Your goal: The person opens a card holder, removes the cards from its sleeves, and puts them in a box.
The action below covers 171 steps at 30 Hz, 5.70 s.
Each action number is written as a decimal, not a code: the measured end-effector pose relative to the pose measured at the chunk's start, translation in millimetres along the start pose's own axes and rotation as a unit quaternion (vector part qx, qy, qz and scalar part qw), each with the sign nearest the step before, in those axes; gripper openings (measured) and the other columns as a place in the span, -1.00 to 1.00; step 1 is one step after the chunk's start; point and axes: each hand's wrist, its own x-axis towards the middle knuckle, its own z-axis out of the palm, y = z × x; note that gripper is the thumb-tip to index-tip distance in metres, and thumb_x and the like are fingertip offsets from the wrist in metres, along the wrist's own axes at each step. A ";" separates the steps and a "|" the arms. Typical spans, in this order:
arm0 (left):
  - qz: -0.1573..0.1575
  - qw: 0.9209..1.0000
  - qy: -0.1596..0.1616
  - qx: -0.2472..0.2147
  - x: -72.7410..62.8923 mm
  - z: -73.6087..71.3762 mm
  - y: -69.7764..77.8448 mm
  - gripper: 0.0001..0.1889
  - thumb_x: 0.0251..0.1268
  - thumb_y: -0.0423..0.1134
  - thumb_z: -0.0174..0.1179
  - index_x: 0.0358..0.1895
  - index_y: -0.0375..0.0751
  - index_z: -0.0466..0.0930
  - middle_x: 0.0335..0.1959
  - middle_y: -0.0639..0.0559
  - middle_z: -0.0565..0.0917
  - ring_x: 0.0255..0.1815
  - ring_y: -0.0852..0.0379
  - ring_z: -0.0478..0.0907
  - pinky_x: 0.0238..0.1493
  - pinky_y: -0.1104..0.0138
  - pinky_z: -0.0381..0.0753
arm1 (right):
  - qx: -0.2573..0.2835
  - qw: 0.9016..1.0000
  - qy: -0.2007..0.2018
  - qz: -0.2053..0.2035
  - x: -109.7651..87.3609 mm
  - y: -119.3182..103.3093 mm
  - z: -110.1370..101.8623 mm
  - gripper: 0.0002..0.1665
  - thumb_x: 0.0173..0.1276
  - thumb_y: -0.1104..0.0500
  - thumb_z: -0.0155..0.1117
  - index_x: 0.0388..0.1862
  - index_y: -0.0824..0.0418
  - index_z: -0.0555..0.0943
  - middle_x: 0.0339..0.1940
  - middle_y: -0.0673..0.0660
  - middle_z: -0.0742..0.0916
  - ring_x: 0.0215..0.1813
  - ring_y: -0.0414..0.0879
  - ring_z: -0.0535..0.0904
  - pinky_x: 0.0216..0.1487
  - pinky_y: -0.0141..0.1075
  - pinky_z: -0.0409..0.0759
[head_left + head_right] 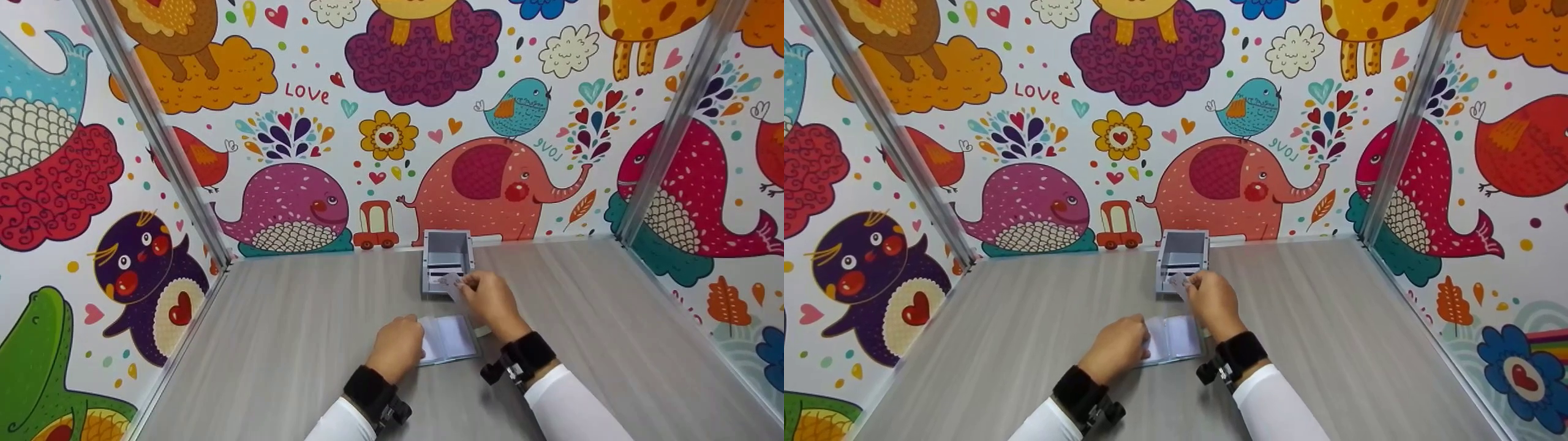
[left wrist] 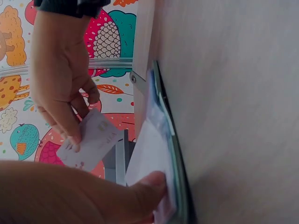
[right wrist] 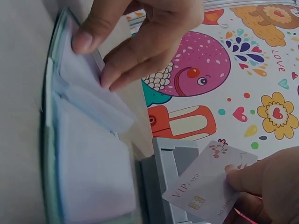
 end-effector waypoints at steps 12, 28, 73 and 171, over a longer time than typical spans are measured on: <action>0.007 1.000 0.007 0.000 -0.1 0.9 -2.5 -0.76 0.11 -0.20 0.73 -0.29 -0.23 0.86 -0.25 -0.02 0.75 -0.22 -0.04 0.76 -0.17 0.12 0.81 | -0.146 0.965 0.078 -0.203 36.0 -1.1 13.0 -0.89 0.35 0.40 0.56 -0.33 0.22 0.85 -0.38 0.18 0.78 -0.29 0.22 0.77 -0.24 0.13 0.76; 0.005 1.000 0.013 0.000 -1.1 1.1 -0.9 -0.76 0.08 -0.19 0.74 -0.30 -0.18 0.86 -0.24 0.00 0.75 -0.20 -0.06 0.77 -0.18 0.12 0.80 | -0.287 0.918 0.052 -0.269 36.6 9.3 44.0 -0.85 0.19 0.47 0.37 -0.50 0.31 0.77 -0.45 0.26 0.75 -0.32 0.29 0.73 -0.33 0.18 0.68; -0.018 1.000 -0.017 -0.002 2.8 1.8 -0.5 -0.74 0.19 -0.21 0.70 -0.17 -0.27 0.86 -0.20 -0.03 0.75 -0.20 0.00 0.72 -0.15 0.16 0.77 | -0.046 0.969 -0.239 -0.051 -26.5 9.4 21.3 -0.75 0.28 0.24 0.68 -0.49 0.12 0.73 -0.60 -0.09 0.63 -0.53 -0.17 0.48 -0.50 -0.30 0.41; 0.034 0.994 0.104 -0.033 15.8 46.5 -21.4 -0.81 0.18 -0.45 0.40 -0.49 -0.08 0.70 -0.45 -0.01 0.74 -0.43 -0.02 0.70 -0.44 -0.01 0.66 | -0.054 0.989 -0.134 -0.038 -31.8 -1.6 18.8 -0.48 0.25 0.37 0.56 0.22 0.38 0.74 -0.23 0.17 0.84 -0.20 -0.01 0.73 -0.06 -0.03 0.76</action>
